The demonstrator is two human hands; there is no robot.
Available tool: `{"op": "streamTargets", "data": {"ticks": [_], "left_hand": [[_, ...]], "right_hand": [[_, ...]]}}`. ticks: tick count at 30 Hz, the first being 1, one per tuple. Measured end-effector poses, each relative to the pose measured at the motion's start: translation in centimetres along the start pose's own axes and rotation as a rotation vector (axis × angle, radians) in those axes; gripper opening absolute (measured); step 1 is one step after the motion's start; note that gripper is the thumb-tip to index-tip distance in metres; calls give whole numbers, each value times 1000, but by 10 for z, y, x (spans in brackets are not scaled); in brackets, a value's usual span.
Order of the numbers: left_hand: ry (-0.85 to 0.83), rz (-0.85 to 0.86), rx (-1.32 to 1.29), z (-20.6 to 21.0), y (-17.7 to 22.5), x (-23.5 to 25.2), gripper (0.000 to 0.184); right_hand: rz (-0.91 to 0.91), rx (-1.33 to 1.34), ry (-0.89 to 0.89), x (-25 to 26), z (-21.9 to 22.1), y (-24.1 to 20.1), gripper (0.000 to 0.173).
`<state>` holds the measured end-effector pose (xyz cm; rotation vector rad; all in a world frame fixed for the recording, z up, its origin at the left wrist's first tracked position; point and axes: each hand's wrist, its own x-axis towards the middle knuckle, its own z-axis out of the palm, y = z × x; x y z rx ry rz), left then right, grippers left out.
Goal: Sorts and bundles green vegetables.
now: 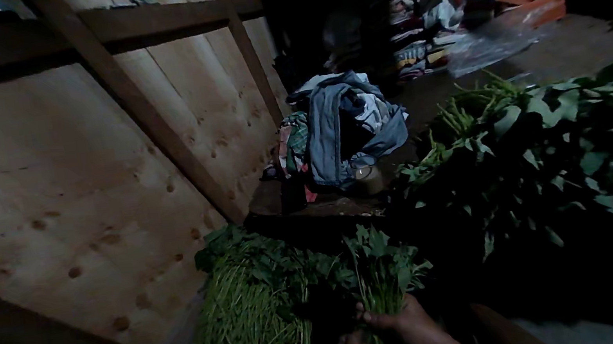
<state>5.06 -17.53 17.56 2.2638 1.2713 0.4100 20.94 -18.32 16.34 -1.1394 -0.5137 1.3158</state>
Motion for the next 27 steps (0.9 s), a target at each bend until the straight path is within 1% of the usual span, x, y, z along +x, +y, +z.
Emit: {"op": "streamTargets", "data": {"ticks": [1,3,4,5,6,7,8,9,10,12,13,14,15,17,19,22,24,26,27], "left_hand": [[-3,-8,-32,-3,4,0,49],[9,28,-68,-5,13,-2,83],[-6,48,-53,-3,17,-5,95],[-41,53,-16,0,20,-7,101],[-70,53,30,5,23,-7,104],[-70,54,88,11,23,-7,102],[-23,63,131,18,22,-5,98],[61,70,151,23,18,-2,92],[148,68,131,24,14,0,88],[279,43,-3,19,6,7,92],[309,48,-106,16,2,11,96],[317,50,-173,12,-2,14,95],[302,42,-197,7,-4,14,89],[219,5,-189,-1,-5,13,70],[32,-61,-196,-4,-9,12,59],[-279,-174,-370,1,-25,10,63],[-415,-205,-497,10,-39,3,61],[-561,-190,-570,17,-61,-3,66],[-604,-191,-589,21,-73,-4,65]], "right_hand": [[-30,-56,43,-1,2,-2,40],[-79,-116,149,-1,7,-3,38],[-89,-91,206,0,10,-4,39],[-85,-29,262,1,14,-5,41],[-67,68,314,2,19,-8,42],[-35,177,363,2,25,-14,41],[14,269,411,2,30,-20,39],[79,335,442,1,35,-27,39],[139,374,444,-1,39,-33,40],[206,413,407,-7,45,-48,35],[210,431,369,-9,47,-54,31],[198,452,331,-10,49,-59,29],[181,458,307,-11,50,-63,29],[145,422,313,-13,51,-65,32],[112,369,354,-10,49,-57,35],[117,307,403,-6,40,-31,35],[153,262,427,-4,34,-11,32],[183,214,459,-2,30,6,31],[185,194,472,-2,28,10,31]]}}
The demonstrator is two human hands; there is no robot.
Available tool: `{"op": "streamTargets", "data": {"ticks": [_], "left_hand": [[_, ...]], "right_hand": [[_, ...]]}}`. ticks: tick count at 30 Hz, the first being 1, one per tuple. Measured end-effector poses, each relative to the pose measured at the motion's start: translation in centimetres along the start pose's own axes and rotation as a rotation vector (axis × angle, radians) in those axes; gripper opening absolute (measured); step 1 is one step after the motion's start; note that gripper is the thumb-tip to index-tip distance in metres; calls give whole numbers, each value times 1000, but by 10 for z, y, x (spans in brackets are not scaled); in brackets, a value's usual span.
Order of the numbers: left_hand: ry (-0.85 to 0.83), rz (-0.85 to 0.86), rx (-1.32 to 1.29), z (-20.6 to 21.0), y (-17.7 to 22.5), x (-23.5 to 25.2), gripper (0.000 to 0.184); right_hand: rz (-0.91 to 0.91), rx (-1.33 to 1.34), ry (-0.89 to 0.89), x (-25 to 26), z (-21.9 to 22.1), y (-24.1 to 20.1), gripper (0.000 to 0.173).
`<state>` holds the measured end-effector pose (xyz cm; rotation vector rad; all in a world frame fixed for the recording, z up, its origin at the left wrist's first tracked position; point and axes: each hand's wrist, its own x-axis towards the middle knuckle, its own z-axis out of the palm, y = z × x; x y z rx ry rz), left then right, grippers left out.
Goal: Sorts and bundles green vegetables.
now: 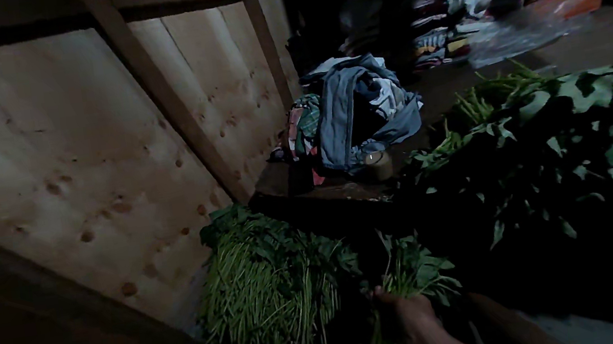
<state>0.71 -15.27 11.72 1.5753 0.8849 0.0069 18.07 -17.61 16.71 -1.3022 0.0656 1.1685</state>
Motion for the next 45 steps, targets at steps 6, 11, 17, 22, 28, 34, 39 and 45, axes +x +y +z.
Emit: {"op": "streamTargets", "data": {"ticks": [6,11,17,22,28,34,39,45], "left_hand": [[282,-305,227,-50,-85,59,48],[541,-589,539,-85,-95,98,38],[666,-565,638,-92,-102,137,35],[648,-609,724,-84,-102,160,42],[748,-489,534,-96,-89,140,39],[869,-212,143,-87,-38,75,36],[872,55,13,-70,7,32,29],[813,134,-127,-52,49,4,22]], "right_hand": [[-107,-16,62,10,-9,-8,35],[-57,13,48,15,-9,-7,32],[-50,-75,-27,8,-2,-4,31],[-70,-77,-48,12,3,-1,34],[-47,-49,-25,13,8,-2,36],[-39,-62,-46,8,9,-3,36],[-63,-65,-71,2,8,-6,34],[-87,-22,-93,6,2,-7,27]]}}
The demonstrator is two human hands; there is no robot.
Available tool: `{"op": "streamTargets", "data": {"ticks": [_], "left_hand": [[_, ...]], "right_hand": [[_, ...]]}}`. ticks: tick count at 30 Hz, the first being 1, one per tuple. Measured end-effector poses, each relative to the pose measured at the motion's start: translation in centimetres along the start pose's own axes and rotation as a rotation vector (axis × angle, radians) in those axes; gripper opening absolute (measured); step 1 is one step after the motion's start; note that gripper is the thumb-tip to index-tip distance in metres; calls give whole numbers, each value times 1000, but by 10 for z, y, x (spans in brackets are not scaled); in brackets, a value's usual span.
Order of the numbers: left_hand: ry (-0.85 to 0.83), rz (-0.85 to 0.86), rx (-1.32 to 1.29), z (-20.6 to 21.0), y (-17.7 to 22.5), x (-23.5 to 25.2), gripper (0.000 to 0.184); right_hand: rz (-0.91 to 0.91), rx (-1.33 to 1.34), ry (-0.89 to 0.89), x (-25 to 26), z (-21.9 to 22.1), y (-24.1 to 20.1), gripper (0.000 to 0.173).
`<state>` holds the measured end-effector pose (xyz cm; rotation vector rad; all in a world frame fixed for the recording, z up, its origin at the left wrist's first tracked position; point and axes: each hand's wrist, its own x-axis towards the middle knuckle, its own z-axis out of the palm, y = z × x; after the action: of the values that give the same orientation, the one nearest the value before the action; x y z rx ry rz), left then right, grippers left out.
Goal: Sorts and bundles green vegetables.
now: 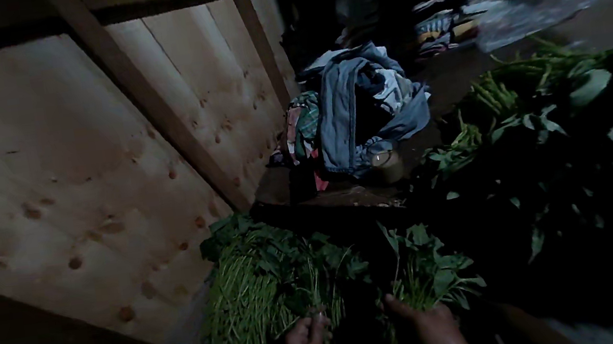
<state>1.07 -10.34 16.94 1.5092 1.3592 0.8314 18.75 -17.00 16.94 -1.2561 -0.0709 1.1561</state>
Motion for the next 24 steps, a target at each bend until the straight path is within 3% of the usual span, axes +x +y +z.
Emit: {"op": "streamTargets", "data": {"ticks": [5,9,12,18,21,24], "left_hand": [[-35,33,99,12,14,-18,24],[-220,181,397,26,7,-35,31],[-313,222,436,33,6,-41,36],[-419,32,237,36,7,-38,32],[-319,-75,-5,46,6,-43,23],[-235,-288,-334,55,2,-45,38]], "right_hand": [[-22,35,-136,-2,-5,0,31],[-117,-175,-166,-10,-7,1,40],[-149,-321,-142,-13,-9,-1,37],[-145,-451,-213,-10,-15,2,39],[-132,-345,-240,-12,-14,3,35],[-32,-247,-252,-14,-12,2,28]]}}
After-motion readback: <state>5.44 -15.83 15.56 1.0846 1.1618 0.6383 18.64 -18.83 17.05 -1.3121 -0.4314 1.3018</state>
